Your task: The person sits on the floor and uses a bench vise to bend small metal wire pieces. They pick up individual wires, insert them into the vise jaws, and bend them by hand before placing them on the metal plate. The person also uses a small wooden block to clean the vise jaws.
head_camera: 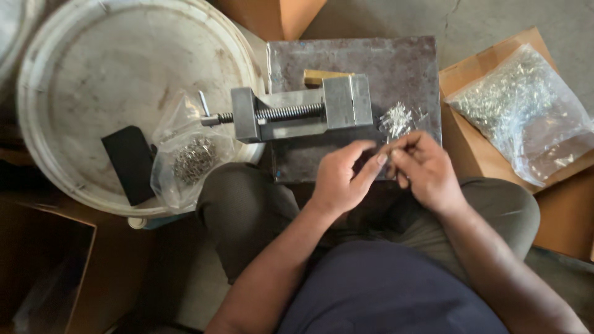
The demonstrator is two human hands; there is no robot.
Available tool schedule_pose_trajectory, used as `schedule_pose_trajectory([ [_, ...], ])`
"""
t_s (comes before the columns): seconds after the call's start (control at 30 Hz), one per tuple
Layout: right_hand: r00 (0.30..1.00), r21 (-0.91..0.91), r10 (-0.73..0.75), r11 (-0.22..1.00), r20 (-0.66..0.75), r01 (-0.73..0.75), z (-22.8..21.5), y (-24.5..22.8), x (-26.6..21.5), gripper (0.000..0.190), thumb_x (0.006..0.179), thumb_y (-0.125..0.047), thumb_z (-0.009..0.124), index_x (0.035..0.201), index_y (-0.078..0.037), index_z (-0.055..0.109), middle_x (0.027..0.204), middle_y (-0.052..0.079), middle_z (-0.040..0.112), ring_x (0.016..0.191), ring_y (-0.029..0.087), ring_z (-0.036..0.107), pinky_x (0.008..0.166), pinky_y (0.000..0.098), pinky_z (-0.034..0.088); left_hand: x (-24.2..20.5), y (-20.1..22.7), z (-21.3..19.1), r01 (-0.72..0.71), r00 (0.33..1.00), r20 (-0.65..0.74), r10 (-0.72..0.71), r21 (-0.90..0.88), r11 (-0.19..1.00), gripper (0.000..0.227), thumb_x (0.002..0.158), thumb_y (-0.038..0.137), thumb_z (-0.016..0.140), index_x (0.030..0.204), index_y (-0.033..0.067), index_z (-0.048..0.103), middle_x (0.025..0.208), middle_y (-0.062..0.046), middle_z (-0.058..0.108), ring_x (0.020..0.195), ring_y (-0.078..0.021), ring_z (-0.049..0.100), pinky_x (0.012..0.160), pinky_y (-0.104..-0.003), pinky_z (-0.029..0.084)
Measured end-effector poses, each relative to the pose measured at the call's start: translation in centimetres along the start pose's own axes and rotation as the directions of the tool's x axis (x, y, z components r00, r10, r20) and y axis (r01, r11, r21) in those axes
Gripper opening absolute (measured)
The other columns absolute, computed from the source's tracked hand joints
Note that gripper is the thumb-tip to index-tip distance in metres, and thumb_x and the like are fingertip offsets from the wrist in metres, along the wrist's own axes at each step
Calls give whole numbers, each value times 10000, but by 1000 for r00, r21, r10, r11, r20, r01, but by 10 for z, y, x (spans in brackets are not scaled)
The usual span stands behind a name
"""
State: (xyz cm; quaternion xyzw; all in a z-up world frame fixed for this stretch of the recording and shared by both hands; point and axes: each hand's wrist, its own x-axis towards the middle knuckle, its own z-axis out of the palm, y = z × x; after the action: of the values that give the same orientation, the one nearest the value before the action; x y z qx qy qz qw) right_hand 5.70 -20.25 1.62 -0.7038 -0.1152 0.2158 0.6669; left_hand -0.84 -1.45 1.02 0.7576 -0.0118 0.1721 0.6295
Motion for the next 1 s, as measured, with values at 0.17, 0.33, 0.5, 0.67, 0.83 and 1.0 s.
schedule_pose_trajectory([
  [0.17, 961, -652, -247, 710, 124, 266, 10, -22, -9, 167, 949, -48, 616, 1103, -19, 672, 999, 124, 739, 875, 238, 711, 753, 339, 569, 0, -1, -2, 130, 988, 78, -131, 21, 991, 319, 942, 355, 732, 1035, 49, 741, 788, -115, 730, 642, -167, 702, 595, -291, 526],
  [0.33, 946, -681, -272, 659, 180, 319, 9, -29, -9, 192, 910, -62, 681, 1097, -27, 700, 1007, 125, 757, 905, 241, 756, 781, 330, 581, -3, -21, 1, 327, 932, 266, -247, -316, 891, 295, 1006, 331, 711, 992, 39, 750, 769, -23, 715, 677, -67, 624, 599, -249, 495],
  [0.5, 932, -571, -161, 752, 325, 329, -1, -41, 0, 218, 905, -71, 703, 1121, -52, 689, 1003, 86, 794, 901, 181, 787, 793, 311, 607, -3, -34, -5, 533, 811, 509, -289, -436, 725, 286, 1021, 330, 663, 897, 79, 719, 732, 24, 675, 599, -42, 534, 519, -225, 409],
  [0.67, 937, -546, 60, 825, 344, 148, 2, -56, 0, 589, 895, -63, 668, 1455, -78, 486, 909, 83, 805, 864, 180, 793, 783, 313, 613, 0, -30, -11, 558, 769, 564, -300, -364, 746, 289, 1024, 321, 655, 885, 78, 727, 729, 18, 669, 599, -35, 529, 534, -220, 417],
  [0.83, 915, -611, 100, 771, 391, 177, 5, -63, 1, 564, 897, -73, 662, 1432, -87, 486, 936, 61, 813, 874, 144, 807, 771, 305, 623, 3, -32, -13, 606, 734, 602, -314, -372, 703, 300, 1044, 286, 649, 869, 55, 724, 726, 6, 671, 593, -45, 538, 530, -226, 414],
  [1.0, 944, -508, 69, 854, 323, 111, 5, -46, 1, 468, 922, -44, 642, 1370, -49, 507, 1007, 71, 777, 881, 141, 761, 794, 300, 614, -1, -38, -9, 561, 785, 547, -290, -430, 707, 297, 1046, 274, 619, 884, 46, 720, 734, 11, 669, 605, -38, 554, 528, -229, 429],
])
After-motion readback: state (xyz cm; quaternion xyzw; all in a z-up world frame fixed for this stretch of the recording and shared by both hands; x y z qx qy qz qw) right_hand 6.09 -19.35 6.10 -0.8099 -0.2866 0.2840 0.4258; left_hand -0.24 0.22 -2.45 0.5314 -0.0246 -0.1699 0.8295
